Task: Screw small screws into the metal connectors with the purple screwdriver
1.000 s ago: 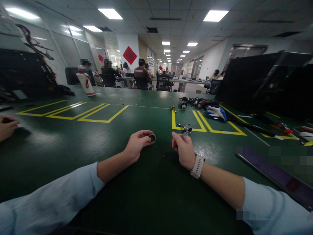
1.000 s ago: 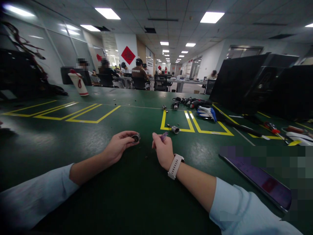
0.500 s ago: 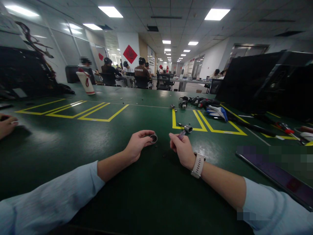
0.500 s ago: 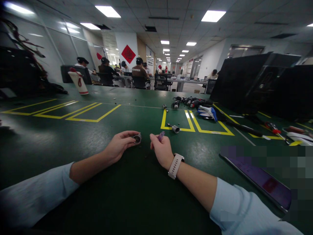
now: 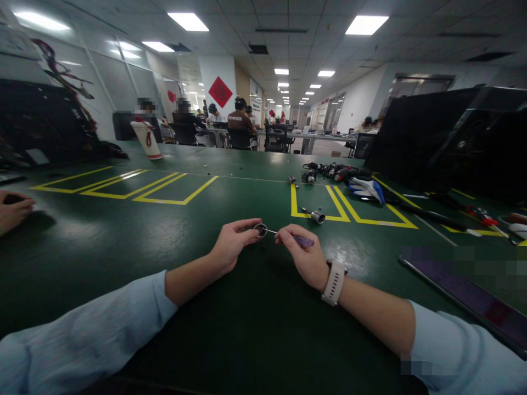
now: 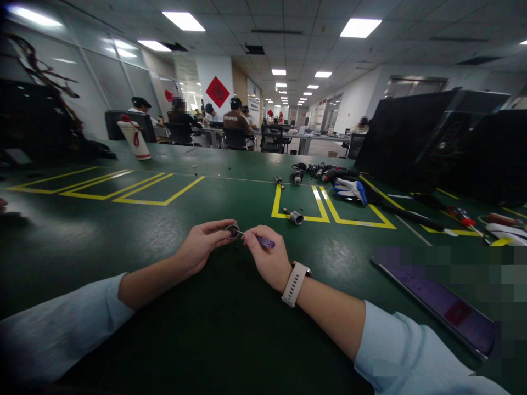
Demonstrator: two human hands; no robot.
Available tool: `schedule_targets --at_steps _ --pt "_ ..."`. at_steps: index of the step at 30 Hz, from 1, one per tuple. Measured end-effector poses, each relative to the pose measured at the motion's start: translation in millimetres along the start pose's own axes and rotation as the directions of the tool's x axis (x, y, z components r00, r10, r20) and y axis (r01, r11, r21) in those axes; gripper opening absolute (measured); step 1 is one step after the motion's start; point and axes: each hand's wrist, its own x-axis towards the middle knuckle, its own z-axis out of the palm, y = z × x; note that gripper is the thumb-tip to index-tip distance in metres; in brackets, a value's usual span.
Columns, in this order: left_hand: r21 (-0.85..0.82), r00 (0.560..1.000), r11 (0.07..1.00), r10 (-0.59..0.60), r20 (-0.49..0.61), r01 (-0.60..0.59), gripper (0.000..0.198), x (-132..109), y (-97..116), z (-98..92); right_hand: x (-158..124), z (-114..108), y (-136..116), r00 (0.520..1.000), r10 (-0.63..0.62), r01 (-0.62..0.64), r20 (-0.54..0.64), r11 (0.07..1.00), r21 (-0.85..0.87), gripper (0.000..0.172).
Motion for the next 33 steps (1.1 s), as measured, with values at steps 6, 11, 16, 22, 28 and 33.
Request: schedule_targets --at_steps 6,11,16,22,28,33 --pt "0.032 0.999 0.999 0.029 -0.018 -0.028 0.030 -2 0 1.5 0 5 0 0.995 -0.096 0.100 0.034 0.987 -0.123 0.017" --pt "0.140 0.996 0.987 0.084 -0.010 -0.081 0.030 -3 0 -0.2 -1 7 1 0.990 -0.129 0.137 0.056 0.976 -0.168 0.015" --pt "0.180 0.992 0.976 0.128 -0.005 -0.125 0.026 -1 -2 -1.8 -4 6 -3 0.982 -0.164 0.179 0.095 0.967 -0.184 0.015" --pt "0.183 0.992 0.977 0.120 -0.025 -0.113 0.024 -3 0 0.8 -5 7 -8 0.977 -0.171 0.196 0.126 0.953 -0.229 0.015" --pt "0.185 0.991 0.975 0.133 -0.034 -0.124 0.024 -1 0 -0.6 -5 6 -6 0.991 -0.127 0.130 0.033 0.981 -0.144 0.020" --pt "0.125 0.985 0.988 0.110 -0.134 -0.094 0.023 2 0 -0.5 -2 5 2 0.985 0.167 -0.165 0.043 0.986 -0.034 0.029"
